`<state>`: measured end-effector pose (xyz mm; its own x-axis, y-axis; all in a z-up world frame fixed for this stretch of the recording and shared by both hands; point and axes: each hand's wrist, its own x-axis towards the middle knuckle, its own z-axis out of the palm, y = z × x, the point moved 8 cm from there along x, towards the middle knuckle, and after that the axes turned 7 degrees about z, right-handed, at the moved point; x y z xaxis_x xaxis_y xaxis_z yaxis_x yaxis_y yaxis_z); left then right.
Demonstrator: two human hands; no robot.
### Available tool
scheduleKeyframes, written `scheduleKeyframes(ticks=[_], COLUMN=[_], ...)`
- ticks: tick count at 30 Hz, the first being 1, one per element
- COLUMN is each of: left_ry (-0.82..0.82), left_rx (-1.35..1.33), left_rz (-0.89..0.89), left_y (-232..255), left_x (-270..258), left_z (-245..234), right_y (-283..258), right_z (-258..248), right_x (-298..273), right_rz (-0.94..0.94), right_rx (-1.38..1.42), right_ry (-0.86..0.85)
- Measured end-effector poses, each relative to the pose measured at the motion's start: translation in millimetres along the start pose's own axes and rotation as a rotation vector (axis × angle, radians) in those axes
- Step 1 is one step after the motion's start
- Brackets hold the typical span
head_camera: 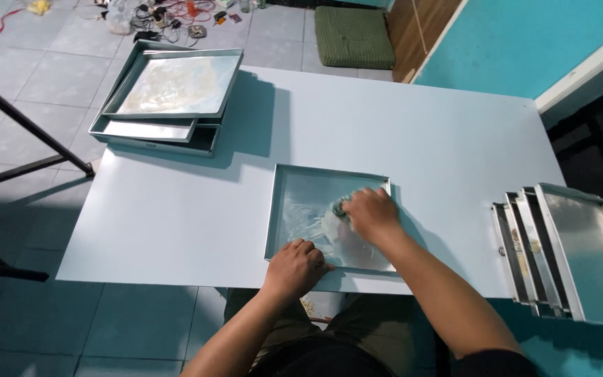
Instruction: The person wipes the surface of a metal tray with a cloth, then flips it over and wipes the other side. They place the cleaned tray aside and repeat the process with another tray from a stack.
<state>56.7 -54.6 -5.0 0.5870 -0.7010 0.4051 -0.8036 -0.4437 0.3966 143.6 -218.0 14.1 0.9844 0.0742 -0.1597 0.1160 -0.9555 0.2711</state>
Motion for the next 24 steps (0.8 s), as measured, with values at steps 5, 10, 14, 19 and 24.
scheduleKeyframes(ticks=[5,10,14,19,24], left_ry=[0.012,-0.034,-0.062,-0.092,-0.147], left_rx=[-0.008,-0.035,-0.038,-0.036,-0.055], left_rz=[0.009,0.009,0.033,0.042,0.017], left_y=[-0.3,1.8,4.3,4.4,2.6], left_x=[-0.8,4.8,7.0,8.8,7.9], left_z=[-0.4,-8.1,-10.1,-14.5,-10.8], right_y=[47.4,32.4,-17.3,-76.3,-116.5], right_z=[5.0,9.1,3.0,-18.2,-31.3], right_x=[-9.9,21.6,45.0,77.9,84.9], right_rz=[0.090,0.074,-0.071,-0.171,-0.338], right_rx=[-0.170,-0.138,-0.037,0.037,0.054], right_ry=[0.052,0.126,0.333,0.452,0.551])
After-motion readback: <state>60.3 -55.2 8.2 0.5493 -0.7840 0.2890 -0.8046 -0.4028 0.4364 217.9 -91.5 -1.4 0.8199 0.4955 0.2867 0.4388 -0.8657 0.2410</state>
